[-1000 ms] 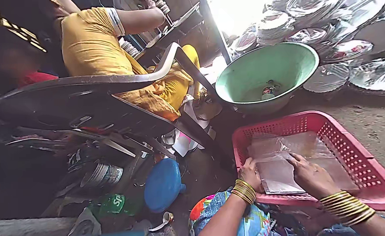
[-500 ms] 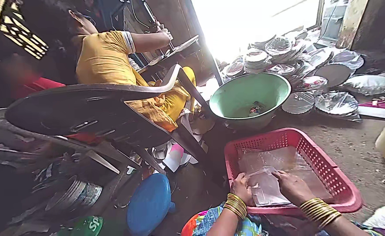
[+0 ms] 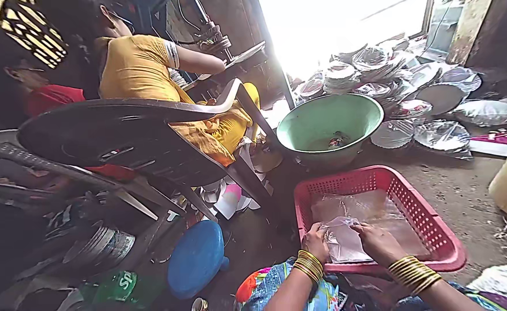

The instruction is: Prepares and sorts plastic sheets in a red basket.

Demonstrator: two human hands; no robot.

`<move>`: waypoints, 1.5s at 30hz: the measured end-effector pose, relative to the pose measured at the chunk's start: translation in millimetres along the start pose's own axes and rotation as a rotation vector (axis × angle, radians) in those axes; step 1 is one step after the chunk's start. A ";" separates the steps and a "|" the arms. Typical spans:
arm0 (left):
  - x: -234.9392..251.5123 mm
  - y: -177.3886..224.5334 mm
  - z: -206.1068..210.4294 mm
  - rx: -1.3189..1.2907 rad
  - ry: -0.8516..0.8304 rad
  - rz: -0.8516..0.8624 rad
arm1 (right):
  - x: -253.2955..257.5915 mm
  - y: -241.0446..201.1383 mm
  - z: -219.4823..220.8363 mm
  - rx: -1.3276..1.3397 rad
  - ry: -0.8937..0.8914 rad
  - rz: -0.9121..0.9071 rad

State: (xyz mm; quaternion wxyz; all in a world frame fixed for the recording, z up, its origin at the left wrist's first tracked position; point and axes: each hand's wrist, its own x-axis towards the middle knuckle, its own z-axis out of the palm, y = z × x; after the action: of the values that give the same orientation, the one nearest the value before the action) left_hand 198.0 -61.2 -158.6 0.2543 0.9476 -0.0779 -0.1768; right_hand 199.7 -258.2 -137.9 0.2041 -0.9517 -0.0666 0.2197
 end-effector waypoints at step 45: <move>1.9 -10.1 4.7 -0.133 0.289 0.187 | 2.1 2.3 -3.5 -0.002 0.007 0.024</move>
State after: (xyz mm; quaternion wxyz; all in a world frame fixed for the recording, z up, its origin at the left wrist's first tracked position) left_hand 198.6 -55.0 -168.1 0.3405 0.9328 -0.1163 -0.0191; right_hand 203.2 -261.1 -136.8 0.2007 -0.9534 -0.0547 0.2186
